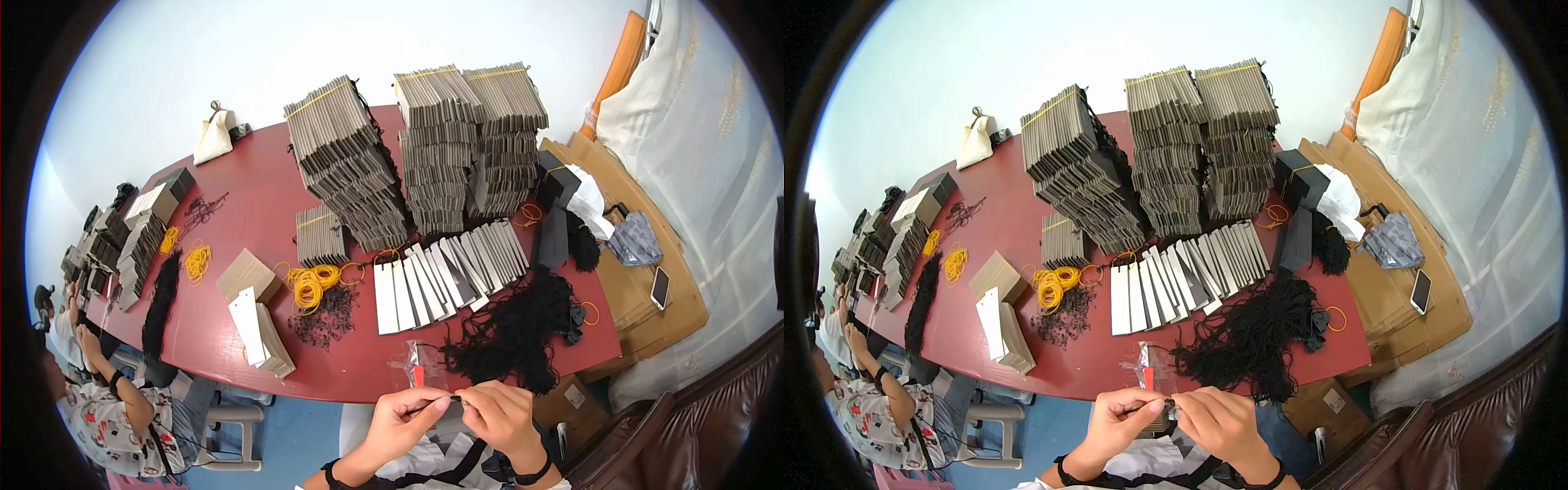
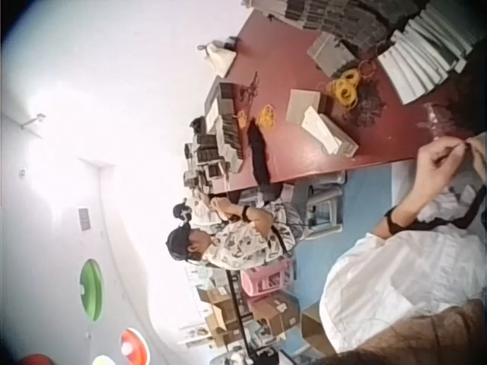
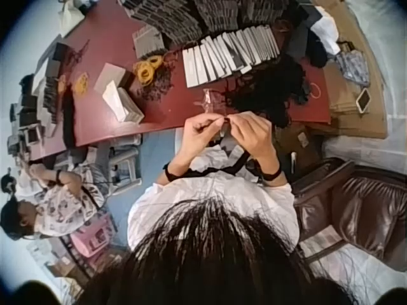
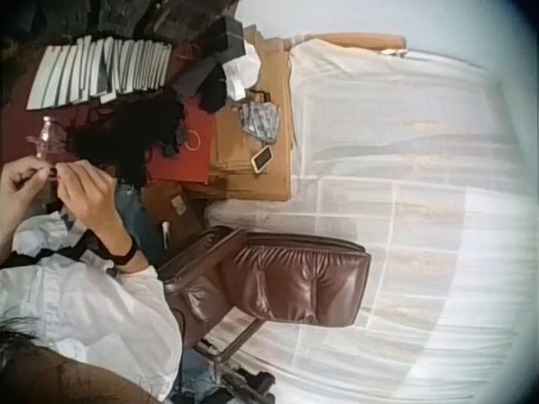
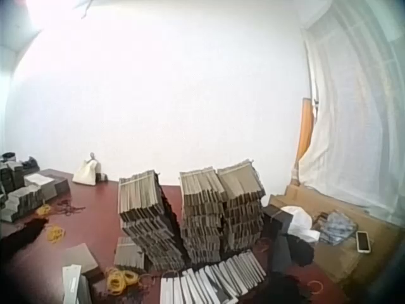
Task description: Assembling small components with black cords and rubber bands at a production table.
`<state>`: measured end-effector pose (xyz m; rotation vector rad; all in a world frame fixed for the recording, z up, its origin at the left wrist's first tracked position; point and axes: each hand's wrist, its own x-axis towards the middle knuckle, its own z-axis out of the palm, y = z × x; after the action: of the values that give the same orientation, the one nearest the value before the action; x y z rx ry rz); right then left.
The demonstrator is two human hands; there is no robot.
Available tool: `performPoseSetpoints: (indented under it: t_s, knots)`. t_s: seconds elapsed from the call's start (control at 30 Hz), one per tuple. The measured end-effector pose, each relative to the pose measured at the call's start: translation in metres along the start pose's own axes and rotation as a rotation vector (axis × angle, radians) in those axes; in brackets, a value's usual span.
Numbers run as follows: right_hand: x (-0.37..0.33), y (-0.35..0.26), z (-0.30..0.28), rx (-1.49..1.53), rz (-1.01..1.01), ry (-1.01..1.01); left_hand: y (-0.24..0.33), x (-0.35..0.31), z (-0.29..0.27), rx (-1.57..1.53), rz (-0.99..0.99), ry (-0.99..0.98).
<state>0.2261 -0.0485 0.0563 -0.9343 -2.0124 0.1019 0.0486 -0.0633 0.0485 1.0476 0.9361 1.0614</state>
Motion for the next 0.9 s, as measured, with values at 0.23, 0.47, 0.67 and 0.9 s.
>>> performPoseSetpoints:
  t_s: [0.23,0.47,0.67,0.9]
  knots:
    - [0.0015,0.0004,-0.0020,0.018,-0.008,-0.035,0.0025,0.0007,-0.0004,0.025,0.024,0.001]
    - [0.0014,0.0012,-0.0040,0.049,-0.032,-0.054,0.0064,0.0008,0.0004,0.034,-0.012,-0.051]
    - [-0.0014,0.0026,-0.0053,0.266,0.084,-0.073,0.0068,-0.0009,0.0009,-0.028,-0.004,-0.046]
    - [-0.0020,0.0007,-0.0068,0.233,0.069,-0.049,0.0023,-0.0003,0.0015,0.031,0.035,-0.028]
